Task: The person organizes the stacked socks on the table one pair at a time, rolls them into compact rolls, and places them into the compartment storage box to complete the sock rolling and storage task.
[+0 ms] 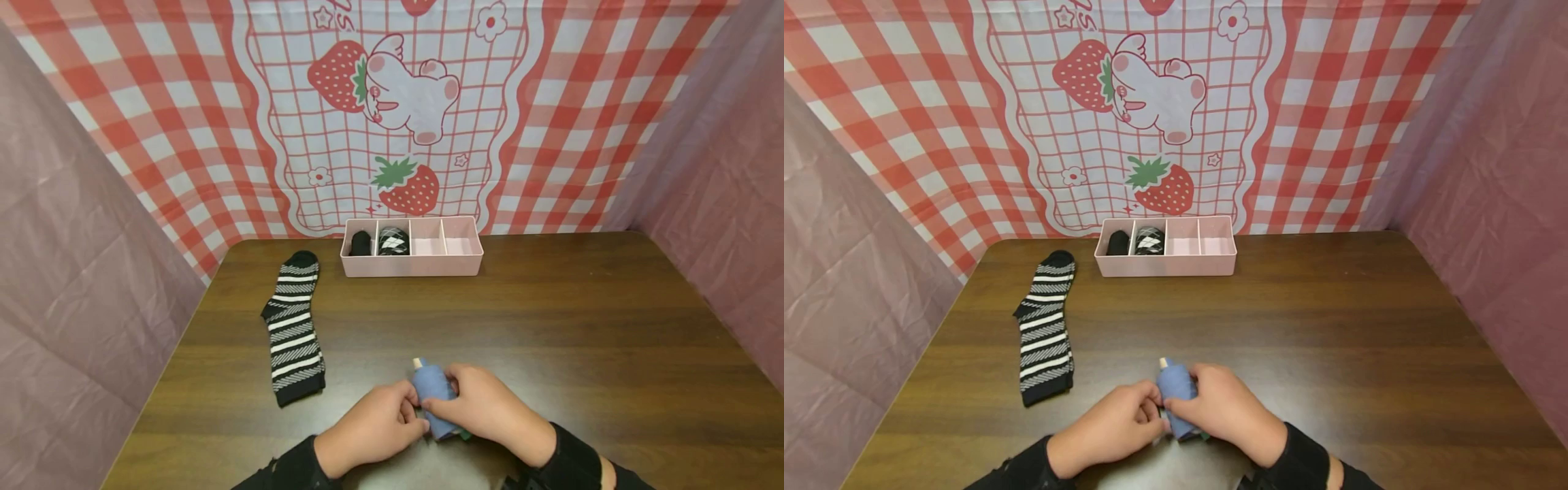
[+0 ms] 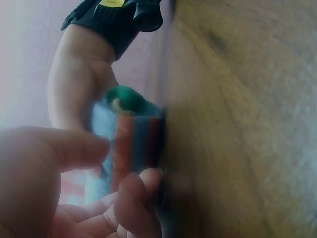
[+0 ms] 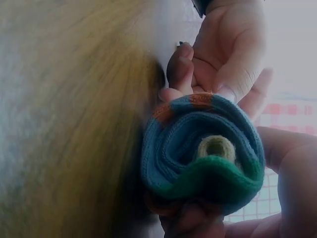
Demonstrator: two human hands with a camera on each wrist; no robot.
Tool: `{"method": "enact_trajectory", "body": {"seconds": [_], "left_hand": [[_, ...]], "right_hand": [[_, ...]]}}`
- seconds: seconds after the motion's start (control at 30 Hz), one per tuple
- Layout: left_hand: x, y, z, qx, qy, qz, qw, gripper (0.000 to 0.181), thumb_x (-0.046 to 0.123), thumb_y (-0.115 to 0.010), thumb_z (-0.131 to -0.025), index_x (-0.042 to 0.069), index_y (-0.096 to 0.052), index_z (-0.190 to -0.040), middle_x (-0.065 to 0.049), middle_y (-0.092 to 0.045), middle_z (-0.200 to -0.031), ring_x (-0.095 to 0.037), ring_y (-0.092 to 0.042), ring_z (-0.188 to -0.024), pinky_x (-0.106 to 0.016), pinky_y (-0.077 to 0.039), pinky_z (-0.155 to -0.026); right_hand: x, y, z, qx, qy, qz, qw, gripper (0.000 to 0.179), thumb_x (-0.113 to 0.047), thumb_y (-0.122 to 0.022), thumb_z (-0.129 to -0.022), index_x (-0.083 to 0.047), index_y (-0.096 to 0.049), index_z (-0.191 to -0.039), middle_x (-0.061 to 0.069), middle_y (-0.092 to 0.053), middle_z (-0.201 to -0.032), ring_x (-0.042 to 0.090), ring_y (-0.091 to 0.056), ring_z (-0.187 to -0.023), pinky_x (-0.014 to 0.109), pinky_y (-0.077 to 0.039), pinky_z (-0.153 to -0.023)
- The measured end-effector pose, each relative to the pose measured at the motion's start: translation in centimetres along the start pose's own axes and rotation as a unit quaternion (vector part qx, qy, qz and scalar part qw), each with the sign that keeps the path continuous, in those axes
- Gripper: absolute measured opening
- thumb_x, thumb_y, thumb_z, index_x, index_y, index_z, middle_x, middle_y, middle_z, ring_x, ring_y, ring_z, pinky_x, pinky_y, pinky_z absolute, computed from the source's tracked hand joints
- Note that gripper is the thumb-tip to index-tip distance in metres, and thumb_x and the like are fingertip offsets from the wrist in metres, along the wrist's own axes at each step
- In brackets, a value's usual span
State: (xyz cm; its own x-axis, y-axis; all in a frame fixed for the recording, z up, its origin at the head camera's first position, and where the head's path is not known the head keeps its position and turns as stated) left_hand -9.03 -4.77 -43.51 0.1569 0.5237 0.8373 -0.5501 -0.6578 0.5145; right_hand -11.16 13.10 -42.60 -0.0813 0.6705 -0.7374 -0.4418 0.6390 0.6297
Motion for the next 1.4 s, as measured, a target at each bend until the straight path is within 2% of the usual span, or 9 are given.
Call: {"method": "enact_trajectory", "body": {"seconds": [0.2,0.37,0.53,0.63,0.73,1.0,1.17,1.27,1.4], "left_hand": [[-0.2,-0.2,0.0,0.004,0.002,-0.014,0.9999,0.019,0.021,-0.074,-0.093,0.01,-0.063,-0.105,0.013,-0.061,-0.074,-0.003,-0.056,-0.061,-0.022,-0.047,-0.059],[-0.4,0.4,0.0,0.007,0.008,-0.024,0.9997,0.015,0.022,-0.072,-0.094,0.012,-0.067,-0.105,0.013,-0.061,-0.076,-0.004,-0.056,-0.062,-0.024,-0.047,-0.059],[-0.3,2.2,-0.1,0.028,0.008,-0.036,0.9989,0.013,0.023,-0.07,-0.096,0.013,-0.068,-0.105,0.012,-0.062,-0.08,-0.005,-0.058,-0.066,-0.026,-0.049,-0.063],[-0.1,4.3,-0.7,0.064,-0.005,-0.07,0.9955,0.014,0.021,-0.07,-0.095,0.011,-0.068,-0.103,0.011,-0.064,-0.081,-0.005,-0.06,-0.069,-0.028,-0.051,-0.065],[0.2,7.1,-1.8,0.106,-0.01,-0.12,0.9871,0.017,0.02,-0.071,-0.094,0.008,-0.068,-0.105,0.008,-0.065,-0.083,-0.007,-0.061,-0.073,-0.03,-0.052,-0.068],[-0.3,16.3,-6.6,0.213,0.008,-0.216,0.9528,0.033,0.022,-0.069,-0.097,0.002,-0.066,-0.123,-0.008,-0.068,-0.105,-0.021,-0.064,-0.095,-0.041,-0.053,-0.086],[-1.1,19.6,-9.8,0.246,0.008,-0.274,0.9298,0.048,0.025,-0.063,-0.101,-0.002,-0.055,-0.14,-0.019,-0.06,-0.129,-0.033,-0.059,-0.117,-0.05,-0.047,-0.101],[-1.6,20.4,-11.8,0.25,0.02,-0.277,0.9275,0.055,0.027,-0.06,-0.102,-0.004,-0.049,-0.146,-0.023,-0.055,-0.139,-0.037,-0.054,-0.129,-0.052,-0.043,-0.107],[-3.1,21.8,-14.2,0.262,0.058,-0.211,0.9398,0.06,0.027,-0.054,-0.104,-0.004,-0.039,-0.153,-0.026,-0.049,-0.147,-0.04,-0.051,-0.133,-0.054,-0.042,-0.108]], "right_hand": [[0.1,0.1,-0.1,0.01,-0.023,0.003,0.9997,0.07,-0.039,-0.083,-0.083,0.009,-0.06,-0.129,0.008,-0.069,-0.097,0.015,-0.061,-0.076,0.033,-0.053,-0.062],[0.3,0.0,-0.2,0.005,-0.032,-0.008,0.9994,0.071,-0.035,-0.083,-0.084,0.011,-0.057,-0.131,0.009,-0.067,-0.093,0.017,-0.062,-0.073,0.033,-0.053,-0.058],[0.5,-0.2,-0.3,-0.008,-0.032,-0.017,0.9993,0.071,-0.036,-0.08,-0.087,0.011,-0.054,-0.133,0.009,-0.065,-0.09,0.017,-0.062,-0.069,0.033,-0.053,-0.055],[0.6,-0.3,-0.5,-0.012,-0.029,-0.011,0.9994,0.072,-0.038,-0.08,-0.087,0.01,-0.054,-0.133,0.008,-0.065,-0.089,0.017,-0.062,-0.067,0.033,-0.052,-0.055],[0.7,-0.2,-0.5,-0.007,-0.026,0.001,0.9996,0.072,-0.039,-0.08,-0.086,0.011,-0.055,-0.132,0.008,-0.065,-0.088,0.016,-0.061,-0.067,0.033,-0.051,-0.054],[0.7,0.1,-0.4,0.004,-0.018,0.011,0.9998,0.068,-0.04,-0.081,-0.085,0.009,-0.057,-0.127,0.006,-0.063,-0.086,0.016,-0.06,-0.067,0.033,-0.051,-0.054],[0.8,0.2,-0.2,-0.003,-0.013,-0.008,0.9999,0.069,-0.04,-0.081,-0.086,0.009,-0.057,-0.127,0.006,-0.063,-0.086,0.016,-0.06,-0.066,0.032,-0.051,-0.053],[0.9,0.2,0.0,-0.013,-0.014,-0.02,0.9996,0.07,-0.04,-0.081,-0.087,0.01,-0.056,-0.128,0.006,-0.063,-0.085,0.016,-0.061,-0.064,0.033,-0.051,-0.051],[1.1,0.1,-0.1,-0.02,-0.012,-0.027,0.9994,0.072,-0.042,-0.08,-0.088,0.011,-0.055,-0.13,0.006,-0.064,-0.085,0.016,-0.061,-0.063,0.033,-0.051,-0.05]]}}
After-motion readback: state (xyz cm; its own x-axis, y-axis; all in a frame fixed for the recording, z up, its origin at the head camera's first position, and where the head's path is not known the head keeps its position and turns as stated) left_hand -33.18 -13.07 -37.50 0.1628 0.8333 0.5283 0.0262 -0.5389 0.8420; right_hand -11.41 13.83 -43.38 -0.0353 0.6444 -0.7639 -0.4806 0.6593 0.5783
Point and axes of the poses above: each hand's wrist, its own z-axis away from the middle knuckle, its own y-axis out of the back of the hand, x = y × z, the point moved 4 cm from there along -z, towards the middle knuckle
